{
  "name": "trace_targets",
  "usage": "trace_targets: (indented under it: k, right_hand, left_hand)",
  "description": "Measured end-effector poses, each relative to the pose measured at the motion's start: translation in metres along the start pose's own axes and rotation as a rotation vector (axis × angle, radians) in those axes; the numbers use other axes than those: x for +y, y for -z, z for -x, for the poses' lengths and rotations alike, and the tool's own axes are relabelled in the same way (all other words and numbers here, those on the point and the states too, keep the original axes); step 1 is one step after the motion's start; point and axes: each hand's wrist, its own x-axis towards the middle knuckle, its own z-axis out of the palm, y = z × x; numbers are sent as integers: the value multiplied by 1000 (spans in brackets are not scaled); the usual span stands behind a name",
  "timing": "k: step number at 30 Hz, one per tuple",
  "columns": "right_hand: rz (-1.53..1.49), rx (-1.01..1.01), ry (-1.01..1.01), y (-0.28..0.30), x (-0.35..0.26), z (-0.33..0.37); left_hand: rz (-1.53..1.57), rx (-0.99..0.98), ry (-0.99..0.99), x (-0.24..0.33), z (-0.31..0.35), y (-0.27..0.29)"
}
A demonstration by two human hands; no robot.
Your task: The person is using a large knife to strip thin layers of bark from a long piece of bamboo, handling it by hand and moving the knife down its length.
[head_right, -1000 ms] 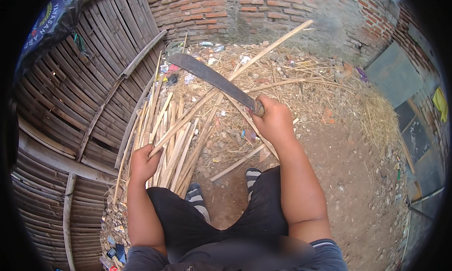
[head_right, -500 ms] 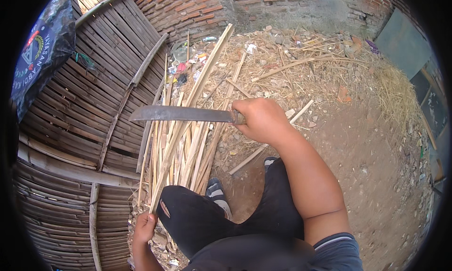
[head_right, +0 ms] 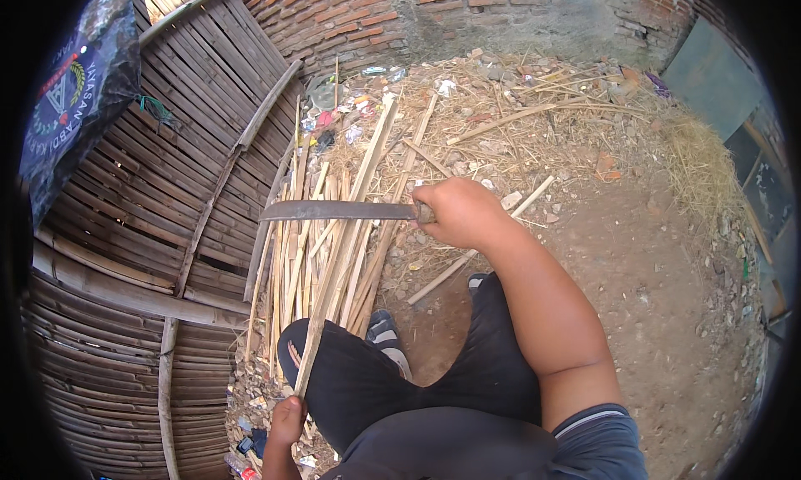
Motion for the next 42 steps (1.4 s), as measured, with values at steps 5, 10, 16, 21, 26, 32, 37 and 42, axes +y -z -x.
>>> trace_targets:
  k: [5, 10, 16, 21, 26, 32, 37, 42]
  right_hand:
    - [97, -233, 239, -25, -34, 3]
    - [-58, -78, 30, -8, 10, -12]
    - [-159, 102, -206, 3, 43, -15]
    - [-23, 23, 62, -5, 29, -3]
    - [-171, 302, -281, 9, 82, -11]
    - [24, -3, -119, 1, 44, -5]
    - [-118, 4, -256, 8, 55, -10]
    - [-191, 292, -298, 0, 91, -9]
  left_hand:
    - [4, -10, 16, 6, -2, -1]
    - [-71, 54, -19, 11, 4, -6]
    - [-109, 22, 44, 6, -4, -1]
    - [-61, -31, 49, 8, -4, 6]
    - [-105, -33, 68, 11, -7, 5]
    - [-94, -12, 41, 8, -7, 2]
    - [-95, 1, 19, 8, -4, 3]
    - [-115, -20, 31, 12, -9, 2]
